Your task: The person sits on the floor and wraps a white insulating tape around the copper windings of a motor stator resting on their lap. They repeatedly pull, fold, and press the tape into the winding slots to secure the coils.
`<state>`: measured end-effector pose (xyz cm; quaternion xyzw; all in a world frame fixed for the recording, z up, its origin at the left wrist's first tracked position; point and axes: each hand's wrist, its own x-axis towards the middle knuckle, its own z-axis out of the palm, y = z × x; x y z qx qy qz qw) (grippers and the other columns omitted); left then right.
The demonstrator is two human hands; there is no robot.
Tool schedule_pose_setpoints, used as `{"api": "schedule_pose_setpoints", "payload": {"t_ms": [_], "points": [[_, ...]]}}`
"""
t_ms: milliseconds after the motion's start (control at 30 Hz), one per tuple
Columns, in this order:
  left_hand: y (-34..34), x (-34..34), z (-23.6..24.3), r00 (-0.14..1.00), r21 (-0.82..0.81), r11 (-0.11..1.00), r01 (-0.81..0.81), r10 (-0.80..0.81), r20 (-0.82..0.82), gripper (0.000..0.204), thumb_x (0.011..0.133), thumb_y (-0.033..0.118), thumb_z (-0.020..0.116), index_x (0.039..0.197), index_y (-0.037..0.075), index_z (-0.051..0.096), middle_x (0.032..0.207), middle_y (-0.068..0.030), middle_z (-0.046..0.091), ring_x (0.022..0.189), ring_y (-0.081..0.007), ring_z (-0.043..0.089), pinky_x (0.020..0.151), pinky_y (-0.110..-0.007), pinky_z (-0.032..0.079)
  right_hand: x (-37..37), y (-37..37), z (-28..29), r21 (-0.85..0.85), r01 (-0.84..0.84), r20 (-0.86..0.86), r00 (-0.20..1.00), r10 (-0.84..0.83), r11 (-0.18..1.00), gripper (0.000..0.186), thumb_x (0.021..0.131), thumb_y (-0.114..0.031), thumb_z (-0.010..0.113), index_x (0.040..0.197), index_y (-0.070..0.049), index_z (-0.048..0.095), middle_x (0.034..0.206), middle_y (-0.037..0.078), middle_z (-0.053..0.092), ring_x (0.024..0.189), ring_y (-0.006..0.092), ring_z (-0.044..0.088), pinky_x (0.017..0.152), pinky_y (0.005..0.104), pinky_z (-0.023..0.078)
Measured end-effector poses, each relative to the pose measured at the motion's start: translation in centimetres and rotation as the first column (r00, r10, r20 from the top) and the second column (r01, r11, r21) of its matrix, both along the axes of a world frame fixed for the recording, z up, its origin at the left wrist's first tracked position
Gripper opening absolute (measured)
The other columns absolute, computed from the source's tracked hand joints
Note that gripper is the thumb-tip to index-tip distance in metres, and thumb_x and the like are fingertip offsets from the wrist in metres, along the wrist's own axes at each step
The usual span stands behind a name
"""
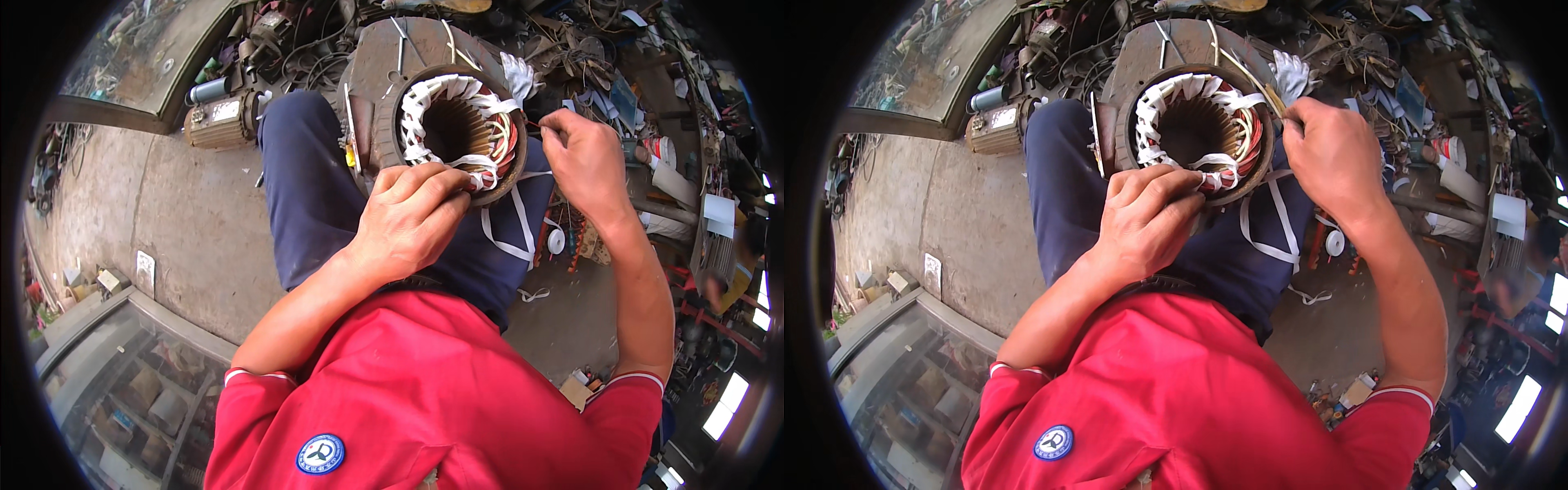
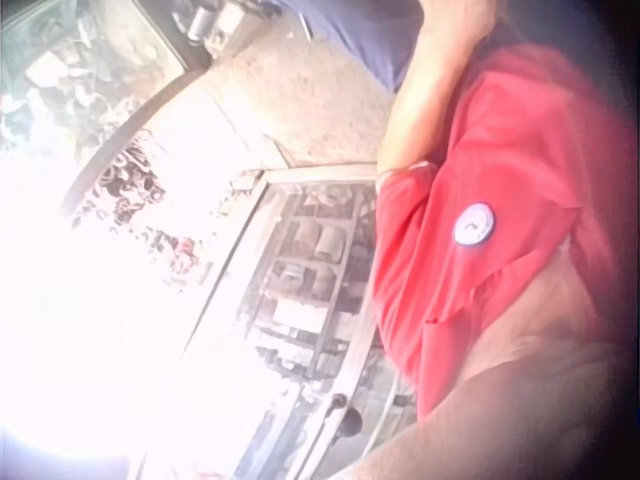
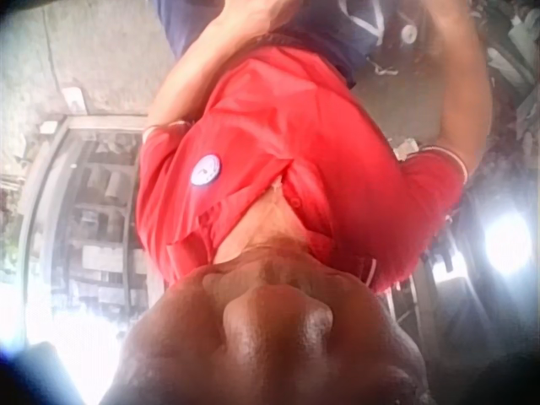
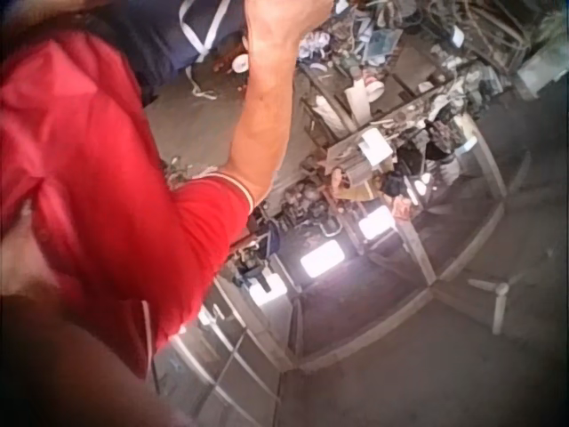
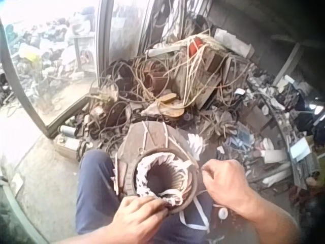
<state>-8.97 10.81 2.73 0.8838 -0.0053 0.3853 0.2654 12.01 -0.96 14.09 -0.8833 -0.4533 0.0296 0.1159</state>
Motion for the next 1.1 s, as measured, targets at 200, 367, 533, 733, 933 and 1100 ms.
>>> {"api": "schedule_pose_setpoints", "payload": {"t_ms": [200, 367, 533, 733, 933, 1100], "points": [[-0.1, 0.0, 0.5, 1.0, 0.005, 1.0, 0.012, -0.012, -0.016, 0.023, 0.078, 0.009, 0.073, 0.101, 0.007, 0.07, 0.12, -0.0058, 0.066, 0.114, -0.0236, 0.062, 0.091, -0.038, 0.047, 2.2, 1.4, -1.3, -0.137, -0.137, 0.066, 0.987, 0.147, 0.981, 0.021, 0.091, -0.021, 0.062, 0.094, -0.003, 0.071, 0.081, 0.023, 0.069, 0.082, 0.045, 0.067, 0.073, 0.0534, 0.053], [0.3, -0.2, 1.2, 0.998, 0.017, 0.999, 0.046, -0.046, -0.05, 0.026, 0.078, 0.008, 0.073, 0.104, 0.006, 0.07, 0.121, -0.008, 0.065, 0.111, -0.025, 0.063, 0.09, -0.038, 0.048, 2.4, 0.6, -1.7, -0.027, -0.115, -0.018, 0.993, 0.114, 0.993, 0.022, 0.092, -0.023, 0.062, 0.097, -0.003, 0.07, 0.078, 0.023, 0.069, 0.081, 0.0442, 0.068, 0.072, 0.0514, 0.053], [2.6, 0.6, 3.2, 0.992, 0.016, 0.995, 0.1, -0.099, -0.078, 0.033, 0.078, 0.006, 0.071, 0.111, 0.005, 0.069, 0.115, -0.0103, 0.066, 0.099, -0.0275, 0.063, 0.083, -0.04, 0.048, 2.0, -1.6, -0.8, 0.122, 0.047, -0.053, 0.998, -0.041, 0.991, 0.021, 0.093, -0.023, 0.063, 0.099, -0.003, 0.068, 0.078, 0.023, 0.068, 0.08, 0.0431, 0.068, 0.071, 0.0504, 0.051], [6.9, 6.5, 6.6, 0.832, 0.247, 0.899, 0.36, -0.19, -0.522, 0.042, 0.075, 0.012, 0.072, 0.117, 0.01, 0.07, 0.097, -0.0072, 0.066, 0.092, -0.029, 0.068, 0.076, -0.041, 0.056, 2.6, -0.5, -2.2, 0.097, -0.049, 0.003, 0.999, 0.048, 0.994, 0.018, 0.094, -0.022, 0.064, 0.092, -0.005, 0.066, 0.081, 0.021, 0.07, 0.082, 0.0432, 0.068, 0.073, 0.0526, 0.052], [6.8, 11.5, 7.7, 0.559, 0.436, 0.596, 0.674, -0.025, -0.829, 0.02, 0.085, 0.014, 0.067, 0.105, 0.014, 0.071, 0.097, -0.0055, 0.071, 0.093, -0.0276, 0.072, 0.077, -0.04, 0.058, 2.6, 0.6, -4.2, 0.054, -0.095, 0.09, 0.992, 0.09, 0.994, 0.016, 0.092, -0.022, 0.067, 0.089, -0.007, 0.066, 0.078, 0.019, 0.071, 0.078, 0.0404, 0.071, 0.068, 0.0515, 0.055], [6.7, 12.4, 6.2, 0.556, 0.47, 0.507, 0.723, -0.023, -0.831, 0.011, 0.088, 0.013, 0.062, 0.091, 0.012, 0.073, 0.096, -0.0066, 0.07, 0.087, -0.0273, 0.073, 0.078, -0.04, 0.058, 2.3, 0.5, -4.3, 0.1, -0.044, 0.027, 0.999, 0.041, 0.994, 0.018, 0.092, -0.023, 0.067, 0.092, -0.006, 0.067, 0.077, 0.02, 0.069, 0.079, 0.0417, 0.068, 0.07, 0.0518, 0.052]]}}
